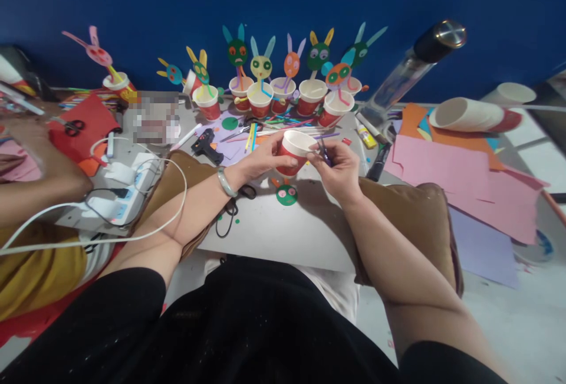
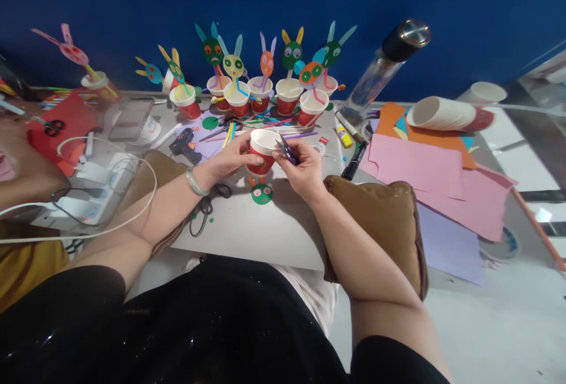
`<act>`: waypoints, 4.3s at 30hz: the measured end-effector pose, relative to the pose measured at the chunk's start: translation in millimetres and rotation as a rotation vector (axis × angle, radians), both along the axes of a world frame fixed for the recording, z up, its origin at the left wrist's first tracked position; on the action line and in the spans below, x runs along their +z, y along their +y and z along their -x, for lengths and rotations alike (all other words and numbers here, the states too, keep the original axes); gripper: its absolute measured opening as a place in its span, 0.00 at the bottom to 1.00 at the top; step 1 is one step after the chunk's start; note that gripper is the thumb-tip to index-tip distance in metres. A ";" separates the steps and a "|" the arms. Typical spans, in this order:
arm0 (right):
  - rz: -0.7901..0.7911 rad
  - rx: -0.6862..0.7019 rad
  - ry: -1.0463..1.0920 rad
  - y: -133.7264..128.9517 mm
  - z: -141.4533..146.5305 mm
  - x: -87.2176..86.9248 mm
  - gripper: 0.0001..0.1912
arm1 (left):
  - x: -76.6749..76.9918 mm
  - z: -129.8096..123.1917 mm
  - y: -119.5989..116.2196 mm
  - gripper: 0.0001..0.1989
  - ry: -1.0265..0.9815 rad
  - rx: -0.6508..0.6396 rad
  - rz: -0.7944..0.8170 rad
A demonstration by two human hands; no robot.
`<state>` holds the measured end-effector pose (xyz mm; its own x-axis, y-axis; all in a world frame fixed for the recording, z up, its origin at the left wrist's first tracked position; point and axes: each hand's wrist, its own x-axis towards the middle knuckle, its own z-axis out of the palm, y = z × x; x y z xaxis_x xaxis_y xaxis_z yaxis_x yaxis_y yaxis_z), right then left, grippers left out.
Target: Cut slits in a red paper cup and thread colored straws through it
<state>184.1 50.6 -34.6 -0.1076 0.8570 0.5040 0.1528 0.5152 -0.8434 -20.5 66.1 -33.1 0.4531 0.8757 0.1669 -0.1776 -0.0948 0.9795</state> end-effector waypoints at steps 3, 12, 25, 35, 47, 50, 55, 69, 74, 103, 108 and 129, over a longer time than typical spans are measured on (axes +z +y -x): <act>-0.026 0.010 -0.009 -0.9 -0.9 2.2 0.19 | 1.1 1.4 0.4 0.39 -0.004 -0.020 0.012; -0.016 -0.121 -0.003 -3.8 1.9 5.1 0.25 | -3.2 -0.1 3.3 0.40 -0.002 0.147 -0.014; -0.077 -0.098 -0.424 -32.9 7.0 22.0 0.21 | -1.1 5.5 6.6 0.36 -0.043 0.393 -0.099; -0.048 -0.157 -0.597 -34.2 5.3 22.3 0.26 | -3.8 5.6 8.3 0.39 0.014 0.392 -0.181; -0.065 -0.185 -0.656 -32.4 6.8 18.5 0.23 | -0.1 3.8 5.3 0.43 0.041 0.417 -0.175; -0.063 -0.182 -0.654 -31.8 6.6 17.5 0.23 | 0.4 2.9 5.0 0.43 0.041 0.414 -0.185; -0.065 -0.182 -0.654 -31.2 6.7 16.9 0.22 | 0.6 3.0 4.9 0.43 0.055 0.411 -0.207; -0.052 -0.177 -0.628 -30.6 6.8 16.6 0.25 | -2.8 0.5 7.6 0.42 0.075 0.441 -0.371; -0.036 -0.180 -0.627 -29.8 7.0 16.3 0.24 | 4.8 1.1 0.1 0.34 0.173 0.425 -0.307; -0.018 -0.206 -0.660 -24.4 7.0 12.1 0.24 | 10.5 13.4 3.5 0.26 0.306 0.455 -0.450; -0.010 -0.203 -0.691 -24.9 7.6 13.3 0.24 | 11.2 14.3 4.9 0.23 0.322 0.393 -0.516; 0.079 -0.271 -0.868 -28.2 11.7 18.1 0.27 | 13.5 8.3 -3.5 0.14 0.480 0.495 -0.693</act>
<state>172.3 22.5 -16.5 -0.2119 0.9366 0.2791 0.8573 0.3152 -0.4071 -28.8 62.6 -19.6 0.2151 0.7628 0.6098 0.4407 -0.6330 0.6364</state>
